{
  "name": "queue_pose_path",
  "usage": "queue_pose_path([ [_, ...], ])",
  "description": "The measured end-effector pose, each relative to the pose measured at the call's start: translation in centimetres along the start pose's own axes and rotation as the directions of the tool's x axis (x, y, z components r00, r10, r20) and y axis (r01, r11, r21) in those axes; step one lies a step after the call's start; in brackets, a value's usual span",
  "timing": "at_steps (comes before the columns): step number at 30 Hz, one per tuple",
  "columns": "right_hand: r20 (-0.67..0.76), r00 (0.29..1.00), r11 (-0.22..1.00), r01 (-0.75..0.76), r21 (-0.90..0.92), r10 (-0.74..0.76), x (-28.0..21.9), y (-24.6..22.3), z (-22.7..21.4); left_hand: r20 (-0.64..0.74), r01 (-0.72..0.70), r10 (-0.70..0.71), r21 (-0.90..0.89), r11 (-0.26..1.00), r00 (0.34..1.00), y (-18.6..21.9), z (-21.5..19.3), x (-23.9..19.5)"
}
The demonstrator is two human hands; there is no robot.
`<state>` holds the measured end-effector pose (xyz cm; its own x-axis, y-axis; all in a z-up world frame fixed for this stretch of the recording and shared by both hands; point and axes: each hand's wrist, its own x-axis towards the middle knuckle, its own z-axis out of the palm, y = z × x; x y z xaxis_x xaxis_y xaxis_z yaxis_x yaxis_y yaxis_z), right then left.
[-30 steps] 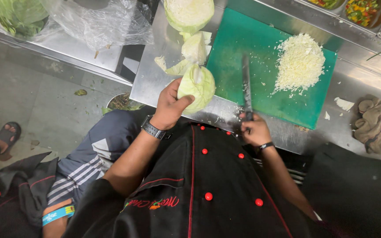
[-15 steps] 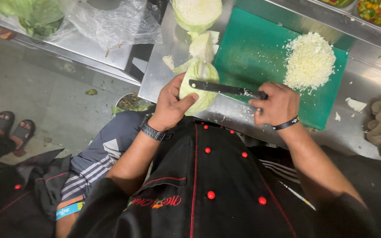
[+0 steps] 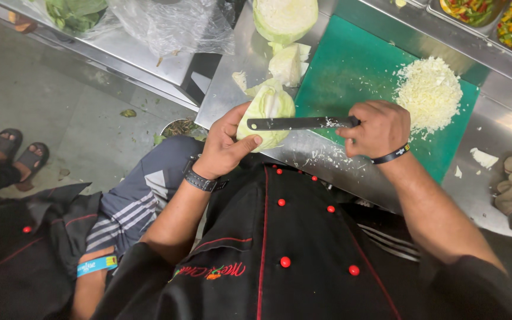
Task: The person repeatedly slices cabbage into fine shreds using a knife on a green cutting board. They gather the shredded cabbage into a pile and continue chopping additional cabbage pieces. The camera is mounted on the person's head, showing their hands and the cutting board.
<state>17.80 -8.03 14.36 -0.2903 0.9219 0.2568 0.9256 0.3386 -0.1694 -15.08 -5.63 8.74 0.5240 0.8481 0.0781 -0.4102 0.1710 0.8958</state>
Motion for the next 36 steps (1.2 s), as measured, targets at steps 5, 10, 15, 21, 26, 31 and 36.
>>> queue_pose_path([
  [5, -0.007, 0.968, 0.927, 0.242, 0.288, -0.250, -0.5, 0.7, 1.9, -0.098, 0.015, -0.012, 0.027, 1.000, 0.995, -0.4, -0.8, -0.3],
  [10, 0.149, 0.988, 0.909, -0.098, 0.405, 0.040, -2.4, -0.6, 4.1, -0.136, 0.043, -0.038, 0.038, 0.998, 0.990, -0.5, -1.1, -1.1],
  [15, -0.064, 0.988, 0.969, 0.154, 0.194, -0.144, -2.1, -1.9, 3.1, -0.105, 0.040, -0.036, 0.042, 0.998, 0.994, 0.2, -0.8, -1.3],
  [21, -0.016, 1.000, 0.991, 0.015, 0.134, -0.013, -0.9, -2.6, 1.8, -0.059, 0.019, -0.014, 0.084, 0.996, 0.998, 1.0, -0.1, -1.6],
  [26, -0.077, 0.997, 0.998, 0.010, 0.063, -0.006, -0.2, -2.2, 2.0, -0.035, 0.024, -0.022, 0.047, 0.999, 0.999, 1.1, 0.1, -1.7],
  [31, -0.143, 0.989, 0.999, 0.032, 0.014, -0.030, 0.6, -1.2, 2.6, -0.057, 0.053, -0.051, 0.030, 0.998, 0.997, 0.7, -0.2, -1.9],
  [36, -0.059, 0.998, 0.999, -0.004, -0.051, 0.001, 1.4, 0.3, 4.9, -0.099, 0.094, -0.114, -0.183, 0.979, 0.989, -1.0, -1.0, -1.9],
])
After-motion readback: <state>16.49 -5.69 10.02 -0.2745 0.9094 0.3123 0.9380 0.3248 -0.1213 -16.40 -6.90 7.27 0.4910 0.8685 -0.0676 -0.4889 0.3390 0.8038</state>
